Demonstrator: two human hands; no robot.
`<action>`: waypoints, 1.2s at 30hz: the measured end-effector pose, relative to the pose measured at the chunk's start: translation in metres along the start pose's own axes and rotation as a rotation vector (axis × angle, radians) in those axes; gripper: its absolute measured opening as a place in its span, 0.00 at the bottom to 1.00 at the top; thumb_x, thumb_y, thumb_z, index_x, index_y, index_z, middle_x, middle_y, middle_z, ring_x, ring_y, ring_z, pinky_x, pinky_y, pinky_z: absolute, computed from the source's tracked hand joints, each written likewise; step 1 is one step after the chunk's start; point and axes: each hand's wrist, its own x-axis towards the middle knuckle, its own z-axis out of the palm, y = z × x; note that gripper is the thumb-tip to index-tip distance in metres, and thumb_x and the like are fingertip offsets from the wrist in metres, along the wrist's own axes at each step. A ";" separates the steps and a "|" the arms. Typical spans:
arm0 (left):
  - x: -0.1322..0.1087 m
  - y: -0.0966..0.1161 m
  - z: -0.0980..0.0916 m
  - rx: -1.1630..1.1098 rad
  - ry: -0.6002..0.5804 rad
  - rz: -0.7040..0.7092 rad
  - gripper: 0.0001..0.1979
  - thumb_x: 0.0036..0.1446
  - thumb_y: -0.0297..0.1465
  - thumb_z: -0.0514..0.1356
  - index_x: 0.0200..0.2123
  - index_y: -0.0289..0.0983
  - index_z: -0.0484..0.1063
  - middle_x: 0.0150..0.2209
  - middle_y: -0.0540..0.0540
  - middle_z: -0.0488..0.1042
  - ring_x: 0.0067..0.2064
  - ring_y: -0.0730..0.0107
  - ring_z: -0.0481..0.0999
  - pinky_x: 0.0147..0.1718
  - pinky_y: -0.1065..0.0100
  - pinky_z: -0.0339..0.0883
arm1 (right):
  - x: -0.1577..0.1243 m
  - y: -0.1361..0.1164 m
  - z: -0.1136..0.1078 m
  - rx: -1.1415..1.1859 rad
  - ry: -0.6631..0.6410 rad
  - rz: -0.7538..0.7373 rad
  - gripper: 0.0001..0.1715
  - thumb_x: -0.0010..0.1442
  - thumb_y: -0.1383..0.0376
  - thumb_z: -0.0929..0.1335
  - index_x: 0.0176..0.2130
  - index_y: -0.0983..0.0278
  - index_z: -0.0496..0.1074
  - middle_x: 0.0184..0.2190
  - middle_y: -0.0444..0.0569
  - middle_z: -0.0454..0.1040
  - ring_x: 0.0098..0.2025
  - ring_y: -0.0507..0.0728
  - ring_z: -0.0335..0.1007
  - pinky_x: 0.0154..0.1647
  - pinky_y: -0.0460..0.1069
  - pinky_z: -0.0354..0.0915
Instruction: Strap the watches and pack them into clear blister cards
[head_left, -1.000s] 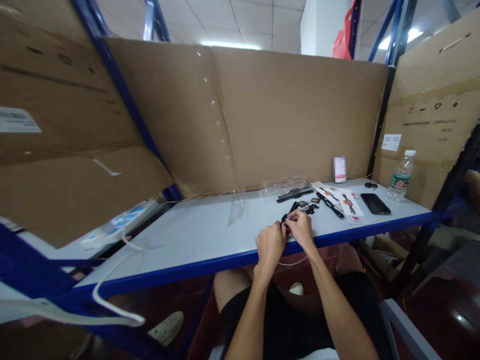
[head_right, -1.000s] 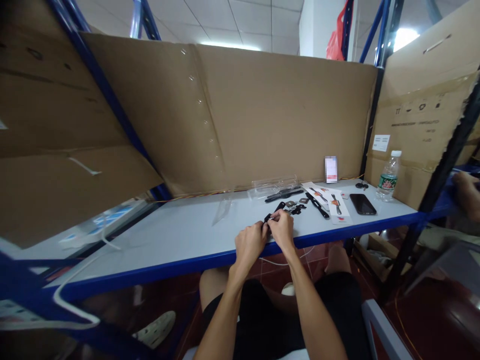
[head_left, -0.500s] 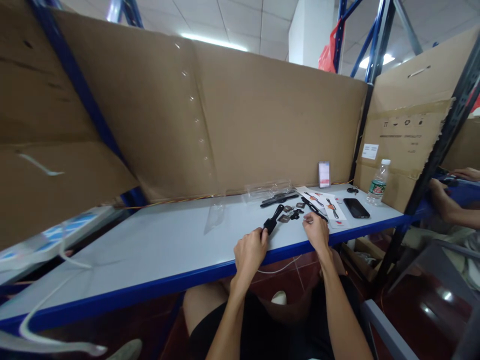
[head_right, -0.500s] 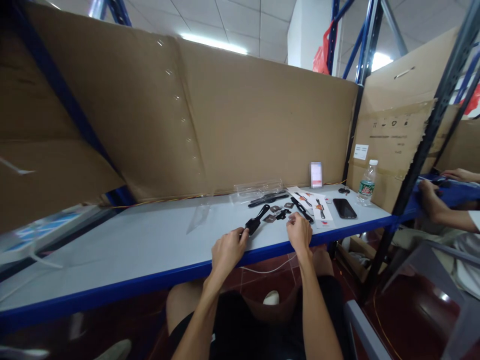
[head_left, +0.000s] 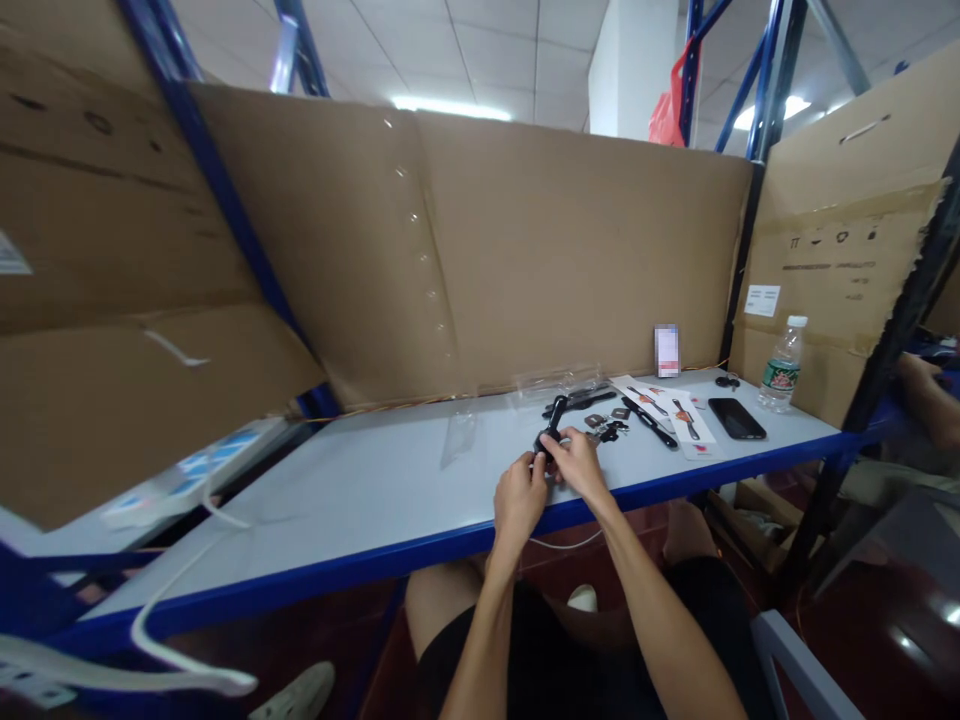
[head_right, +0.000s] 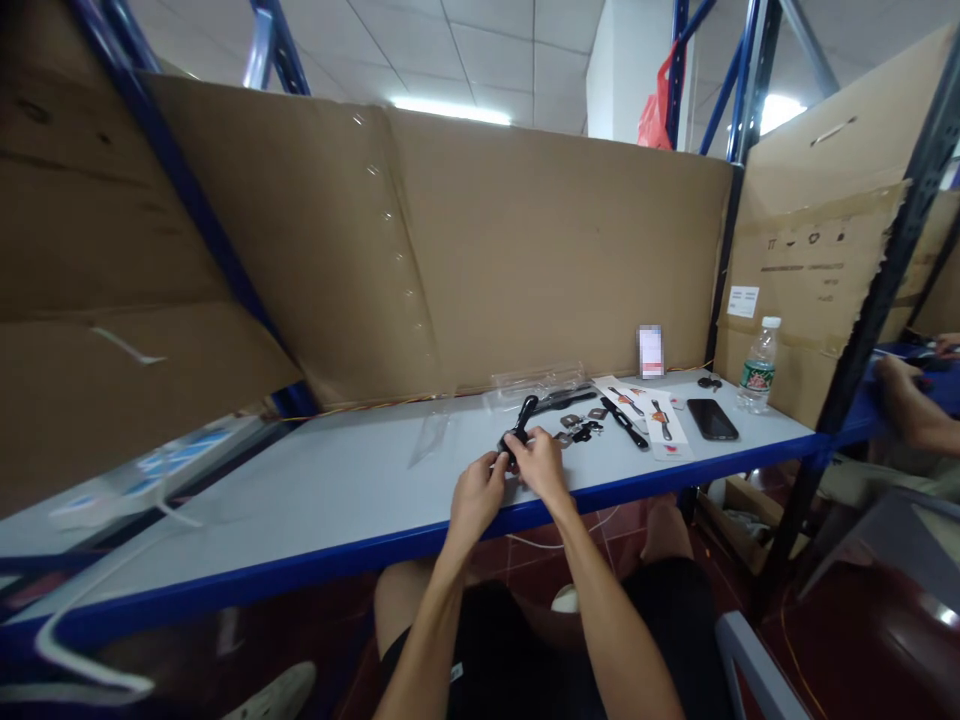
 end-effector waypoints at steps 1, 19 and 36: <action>0.000 0.000 0.000 -0.006 -0.003 0.009 0.18 0.72 0.34 0.48 0.37 0.36 0.77 0.39 0.38 0.82 0.41 0.60 0.80 0.36 0.68 0.58 | 0.001 0.001 0.002 0.033 0.000 0.011 0.17 0.61 0.53 0.73 0.33 0.61 0.66 0.14 0.38 0.69 0.12 0.49 0.60 0.13 0.42 0.54; 0.001 -0.005 0.000 -0.131 -0.056 -0.001 0.13 0.69 0.38 0.52 0.35 0.39 0.71 0.28 0.46 0.78 0.29 0.65 0.77 0.28 0.70 0.59 | -0.004 -0.001 -0.010 0.255 -0.118 0.059 0.17 0.54 0.57 0.75 0.30 0.62 0.65 0.15 0.38 0.68 0.14 0.47 0.57 0.12 0.41 0.49; 0.006 -0.014 0.004 -0.400 0.118 -0.023 0.08 0.65 0.32 0.49 0.34 0.39 0.65 0.22 0.52 0.68 0.20 0.70 0.69 0.22 0.71 0.59 | -0.002 0.001 -0.009 0.230 -0.188 0.067 0.22 0.53 0.51 0.76 0.30 0.62 0.66 0.15 0.40 0.72 0.12 0.49 0.61 0.11 0.40 0.48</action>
